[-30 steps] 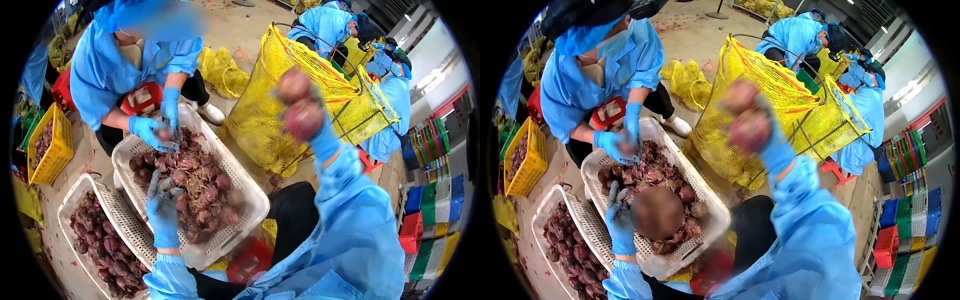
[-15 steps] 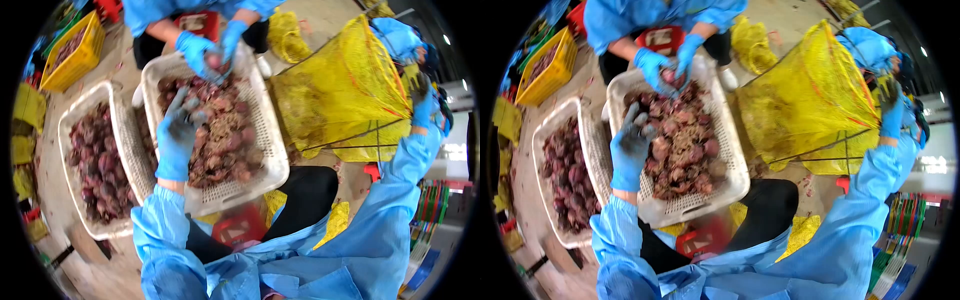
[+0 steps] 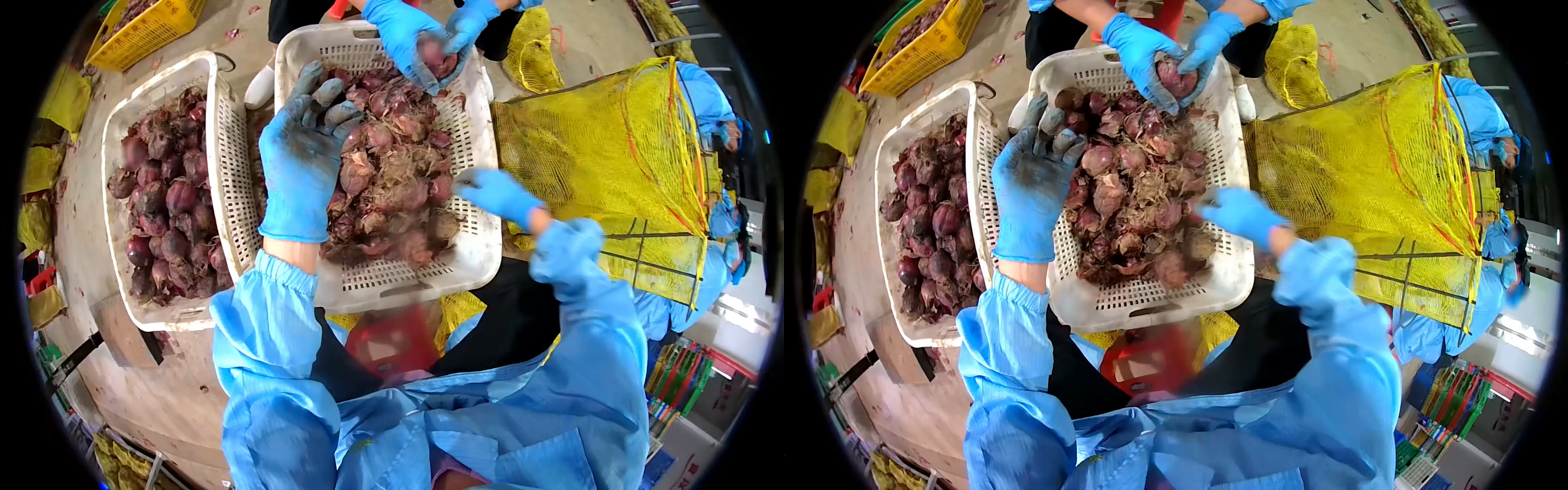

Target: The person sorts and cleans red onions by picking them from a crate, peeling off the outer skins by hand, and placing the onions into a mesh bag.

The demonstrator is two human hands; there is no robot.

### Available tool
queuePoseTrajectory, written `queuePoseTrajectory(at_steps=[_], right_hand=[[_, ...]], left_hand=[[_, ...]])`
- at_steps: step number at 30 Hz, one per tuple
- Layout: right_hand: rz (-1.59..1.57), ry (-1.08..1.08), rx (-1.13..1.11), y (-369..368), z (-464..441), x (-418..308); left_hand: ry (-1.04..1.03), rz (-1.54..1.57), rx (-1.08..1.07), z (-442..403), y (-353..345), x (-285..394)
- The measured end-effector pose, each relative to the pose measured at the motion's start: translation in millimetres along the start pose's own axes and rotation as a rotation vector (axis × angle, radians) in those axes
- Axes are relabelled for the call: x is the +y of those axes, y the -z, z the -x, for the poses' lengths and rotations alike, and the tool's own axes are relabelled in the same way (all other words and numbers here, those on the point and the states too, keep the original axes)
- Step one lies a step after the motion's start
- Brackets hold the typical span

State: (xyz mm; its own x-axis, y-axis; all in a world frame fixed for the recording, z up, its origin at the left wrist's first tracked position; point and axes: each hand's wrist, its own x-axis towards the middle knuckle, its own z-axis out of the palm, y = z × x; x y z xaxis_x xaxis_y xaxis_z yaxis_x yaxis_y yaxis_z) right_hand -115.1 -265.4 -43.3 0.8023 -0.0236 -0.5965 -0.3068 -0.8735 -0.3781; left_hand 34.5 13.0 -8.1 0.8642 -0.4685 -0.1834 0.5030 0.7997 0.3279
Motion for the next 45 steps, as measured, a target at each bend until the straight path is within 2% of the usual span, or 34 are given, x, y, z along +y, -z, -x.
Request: queuePoseTrajectory(at_steps=[2, 4, 6, 8, 9, 11, 13, 16, 17, 20, 22, 24, 25, 26, 27, 28, 29, 31, 33, 36, 42, 45], right_hand=[[-0.186, -0.207, -0.126, -65.7, -51.1, 14.9], [-0.469, -0.421, -0.074, -121.0, -95.6, 30.9], [-0.673, -0.573, 0.121, -168.0, -123.3, 27.7], [-0.793, -0.65, 0.471, -211.3, -140.8, 16.3], [-0.698, -0.651, 0.586, -245.3, -161.2, 39.6], [-0.896, -0.616, 0.451, -238.7, -148.0, 38.1], [-0.956, -0.497, 0.38, -208.1, -140.3, 31.8], [-0.856, -0.246, 0.31, -181.9, -108.1, 8.0], [-0.901, -0.109, 0.386, -164.5, -89.6, -13.2], [-0.87, 0.113, 0.364, -100.3, -50.5, -50.3], [-0.906, 0.164, 0.385, -57.5, -23.9, -73.0], [-0.936, 0.291, 0.432, -31.3, -4.6, -75.7], [-0.917, 0.371, 0.444, -17.4, 7.3, -81.6], [-1.02, 0.343, 0.433, -8.3, 16.6, -87.0], [-1.125, 0.311, 0.417, -2.8, 25.1, -91.8], [-1.231, 0.276, 0.398, -0.2, 28.8, -92.8], [-1.22, 0.337, 0.434, -5.7, 24.0, -86.1], [-1.601, 0.329, 0.262, -4.7, 25.2, -86.3], [-1.659, 0.413, 0.275, -7.1, 16.1, -74.0], [-1.625, 0.488, 0.254, -2.2, 18.0, -73.3], [-1.441, 0.495, 0.408, -1.7, 22.2, -75.0], [-1.475, 0.463, 0.402, -1.5, 25.8, -77.5]], left_hand=[[-0.016, -0.001, -0.007, -0.1, 0.3, 1.3], [-0.021, -0.009, -0.012, 0.3, -2.4, 2.3], [-0.02, 0.002, -0.022, -0.2, -4.1, 4.4], [-0.043, -0.015, 0.064, 0.4, -10.9, 5.0], [-0.041, -0.002, 0.033, 0.0, -10.4, 5.3], [-0.016, 0.011, 0.018, 4.2, -6.0, 3.3], [-0.022, 0.007, 0.01, 0.6, -6.3, 6.0], [-0.014, -0.063, -0.022, -0.1, -4.8, 8.1], [0.033, -0.126, -0.008, 4.3, -7.0, 8.4], [0.108, -0.389, 0.137, 4.7, -0.7, -13.5], [0.249, -0.581, 0.239, 15.9, -5.1, -23.3], [0.345, -0.66, 0.219, 21.7, 0.2, -50.5], [0.419, -0.589, 0.201, 32.1, -10.4, -58.1], [0.494, -0.518, 0.185, 38.9, -18.7, -63.4], [0.685, -0.53, 0.164, 35.1, -8.2, -75.7], [0.732, -0.306, 0.11, 38.8, -7.8, -83.7], [0.667, -0.284, 0.075, 38.3, -5.9, -88.3], [0.584, -0.245, 0.064, 38.3, -10.5, -88.2], [0.587, -0.274, 0.05, 33.8, -10.5, -84.7], [0.474, -0.184, 0.037, 34.2, -7.3, -100.9], [0.461, -0.229, -0.036, 47.4, -17.2, -94.7], [0.383, -0.274, -0.053, 52.6, -17.7, -98.7]])
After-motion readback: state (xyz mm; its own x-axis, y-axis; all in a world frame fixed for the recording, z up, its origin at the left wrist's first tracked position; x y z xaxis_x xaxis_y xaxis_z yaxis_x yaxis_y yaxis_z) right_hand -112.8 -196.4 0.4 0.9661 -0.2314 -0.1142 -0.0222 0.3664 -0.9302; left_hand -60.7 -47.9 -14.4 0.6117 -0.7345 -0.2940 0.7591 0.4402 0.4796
